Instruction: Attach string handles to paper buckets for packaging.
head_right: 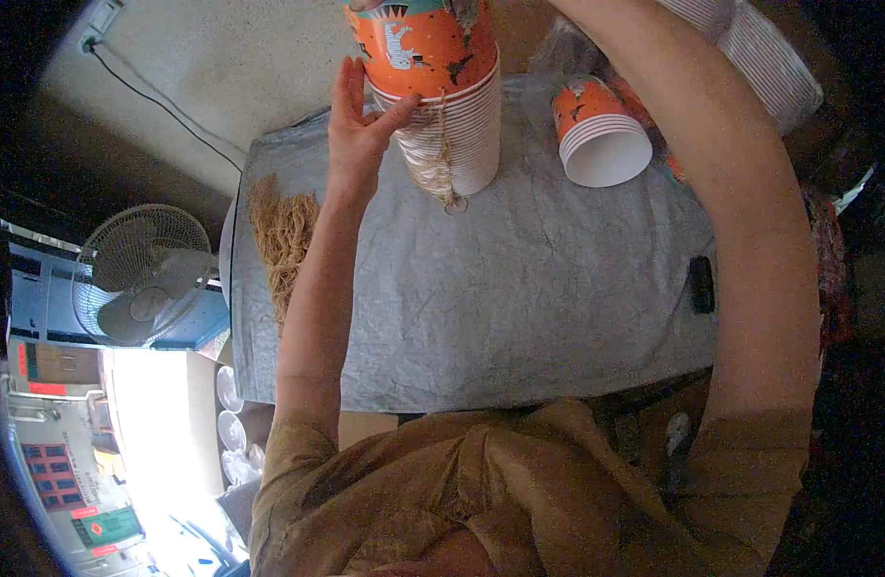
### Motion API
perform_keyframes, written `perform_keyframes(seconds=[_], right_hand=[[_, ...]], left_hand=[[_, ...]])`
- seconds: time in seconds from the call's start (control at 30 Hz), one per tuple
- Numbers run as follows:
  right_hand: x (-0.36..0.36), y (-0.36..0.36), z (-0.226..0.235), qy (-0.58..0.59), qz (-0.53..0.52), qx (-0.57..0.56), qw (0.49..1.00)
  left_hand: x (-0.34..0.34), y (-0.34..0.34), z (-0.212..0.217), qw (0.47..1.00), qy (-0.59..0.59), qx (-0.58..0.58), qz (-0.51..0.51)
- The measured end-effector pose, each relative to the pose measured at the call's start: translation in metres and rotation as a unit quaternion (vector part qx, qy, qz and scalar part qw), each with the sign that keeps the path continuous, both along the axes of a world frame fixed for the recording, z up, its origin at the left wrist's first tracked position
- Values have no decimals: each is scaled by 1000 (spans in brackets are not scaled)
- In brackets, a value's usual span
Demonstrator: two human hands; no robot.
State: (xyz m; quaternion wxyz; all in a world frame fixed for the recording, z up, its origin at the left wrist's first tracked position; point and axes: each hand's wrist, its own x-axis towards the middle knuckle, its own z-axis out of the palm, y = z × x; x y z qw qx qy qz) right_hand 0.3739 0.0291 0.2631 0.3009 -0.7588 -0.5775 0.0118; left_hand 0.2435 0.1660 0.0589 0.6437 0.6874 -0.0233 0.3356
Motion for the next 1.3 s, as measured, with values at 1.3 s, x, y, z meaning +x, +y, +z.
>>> perform_keyframes(seconds=[1.3], right_hand=[[54, -264, -280, -38, -356, 272, 893]], left_hand=[[-146, -139, -189, 946, 224, 186, 140]])
